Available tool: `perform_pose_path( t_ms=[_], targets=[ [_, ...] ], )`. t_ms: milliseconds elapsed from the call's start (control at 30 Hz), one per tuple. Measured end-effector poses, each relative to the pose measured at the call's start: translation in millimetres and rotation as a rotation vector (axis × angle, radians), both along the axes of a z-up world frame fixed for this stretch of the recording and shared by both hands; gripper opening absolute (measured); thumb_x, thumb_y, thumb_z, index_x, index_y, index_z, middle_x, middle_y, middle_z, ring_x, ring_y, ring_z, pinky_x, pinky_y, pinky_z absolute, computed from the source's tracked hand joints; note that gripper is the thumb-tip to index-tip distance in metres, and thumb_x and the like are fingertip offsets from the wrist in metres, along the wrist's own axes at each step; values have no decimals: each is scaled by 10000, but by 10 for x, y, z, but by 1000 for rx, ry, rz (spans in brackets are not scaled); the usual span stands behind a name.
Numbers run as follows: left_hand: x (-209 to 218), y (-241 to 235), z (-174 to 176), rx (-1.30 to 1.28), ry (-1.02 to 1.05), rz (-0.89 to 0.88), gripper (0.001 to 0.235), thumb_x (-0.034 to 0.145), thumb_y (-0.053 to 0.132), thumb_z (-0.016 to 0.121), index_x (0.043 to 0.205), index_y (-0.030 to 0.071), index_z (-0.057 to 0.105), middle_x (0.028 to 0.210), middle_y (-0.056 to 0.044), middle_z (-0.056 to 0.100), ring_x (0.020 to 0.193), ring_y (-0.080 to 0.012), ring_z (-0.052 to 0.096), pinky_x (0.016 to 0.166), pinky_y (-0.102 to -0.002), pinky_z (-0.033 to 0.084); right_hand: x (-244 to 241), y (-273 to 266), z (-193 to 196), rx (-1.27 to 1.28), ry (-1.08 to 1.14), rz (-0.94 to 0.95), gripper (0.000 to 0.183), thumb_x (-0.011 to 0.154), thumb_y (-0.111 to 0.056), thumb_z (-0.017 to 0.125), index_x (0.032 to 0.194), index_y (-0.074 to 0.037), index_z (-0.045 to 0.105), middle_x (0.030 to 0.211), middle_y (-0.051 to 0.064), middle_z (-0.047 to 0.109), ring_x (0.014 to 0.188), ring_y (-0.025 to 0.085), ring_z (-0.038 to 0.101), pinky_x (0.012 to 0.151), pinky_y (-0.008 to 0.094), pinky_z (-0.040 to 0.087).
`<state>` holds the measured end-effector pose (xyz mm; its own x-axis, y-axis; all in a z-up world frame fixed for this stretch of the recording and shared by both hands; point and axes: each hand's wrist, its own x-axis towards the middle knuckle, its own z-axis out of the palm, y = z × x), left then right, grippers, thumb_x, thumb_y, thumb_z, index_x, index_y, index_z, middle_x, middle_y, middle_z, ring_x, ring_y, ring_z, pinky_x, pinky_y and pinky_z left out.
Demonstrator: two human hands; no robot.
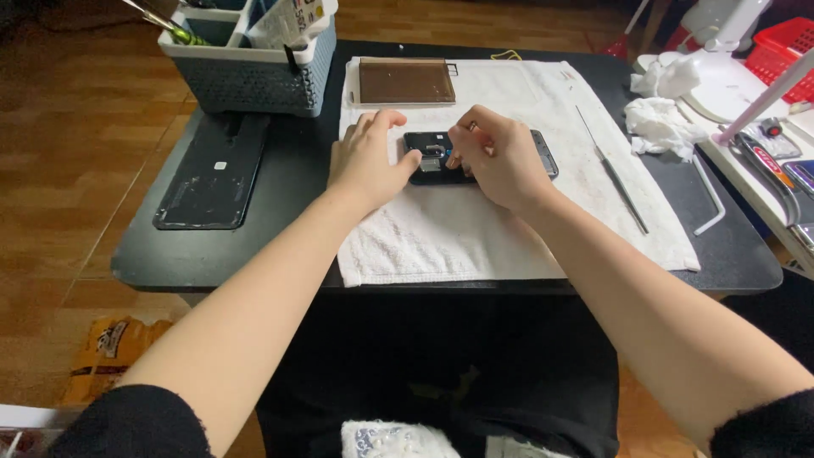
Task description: Disassembling a smartphone to remove internal components and screws using precision tools.
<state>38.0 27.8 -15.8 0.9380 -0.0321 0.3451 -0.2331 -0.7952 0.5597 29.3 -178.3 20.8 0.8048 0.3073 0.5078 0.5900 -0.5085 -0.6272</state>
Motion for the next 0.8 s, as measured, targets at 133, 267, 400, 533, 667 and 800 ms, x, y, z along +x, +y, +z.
perform_pose_path(
  t_ms=[133, 267, 400, 533, 667, 800],
  targets=[
    [-26, -20, 22, 68, 28, 16, 495, 920, 474, 677, 1331, 229, 551, 1352, -52, 580, 1333, -310, 535, 1043, -497, 400, 9, 114, 106, -8, 45, 5, 129, 1058, -153, 599, 960, -121, 676, 698, 34, 723, 636, 170, 669, 692, 291, 513],
    [-88, -52, 43, 68, 33, 14, 493, 929, 490, 662, 1319, 201, 575, 1336, -63, 602, 1323, -295, 538, 1039, -495, 391, 44, 86, 20, -71, 35, 25, 105, 1042, -130, 586, 977, -118, 668, 713, 43, 729, 669, 201, 699, 706, 317, 510],
    [-38, -56, -20, 63, 22, 18, 543, 925, 561, 638, 1311, 184, 575, 1297, -61, 593, 1306, -288, 530, 1021, -495, 367, 62, 78, 15, -95, 2, 46, 109, 1046, -91, 579, 974, -110, 659, 729, 67, 732, 643, 212, 680, 680, 318, 494],
    [-78, -79, 42, 67, 31, 17, 549, 914, 542, 649, 1309, 168, 575, 1310, -68, 583, 1317, -294, 514, 1029, -499, 357, 110, 58, 19, -114, 0, 53, 117, 1032, -83, 572, 961, -119, 658, 722, 43, 730, 635, 184, 668, 661, 279, 474],
    [-94, -78, 23, 43, 33, 17, 573, 896, 554, 659, 1298, 154, 583, 1299, -74, 587, 1313, -307, 515, 1036, -511, 354, 143, 70, -22, -120, -1, 58, 121, 1040, -81, 577, 961, -116, 662, 732, 51, 735, 622, 192, 649, 651, 282, 468],
    [-85, -74, 8, 29, 28, 9, 579, 890, 558, 657, 1297, 154, 578, 1288, -70, 585, 1304, -303, 520, 1029, -510, 360, 112, 73, -15, -70, 33, 65, 129, 1071, -112, 585, 977, -97, 673, 746, 101, 733, 642, 225, 670, 679, 306, 502]
  ],
)
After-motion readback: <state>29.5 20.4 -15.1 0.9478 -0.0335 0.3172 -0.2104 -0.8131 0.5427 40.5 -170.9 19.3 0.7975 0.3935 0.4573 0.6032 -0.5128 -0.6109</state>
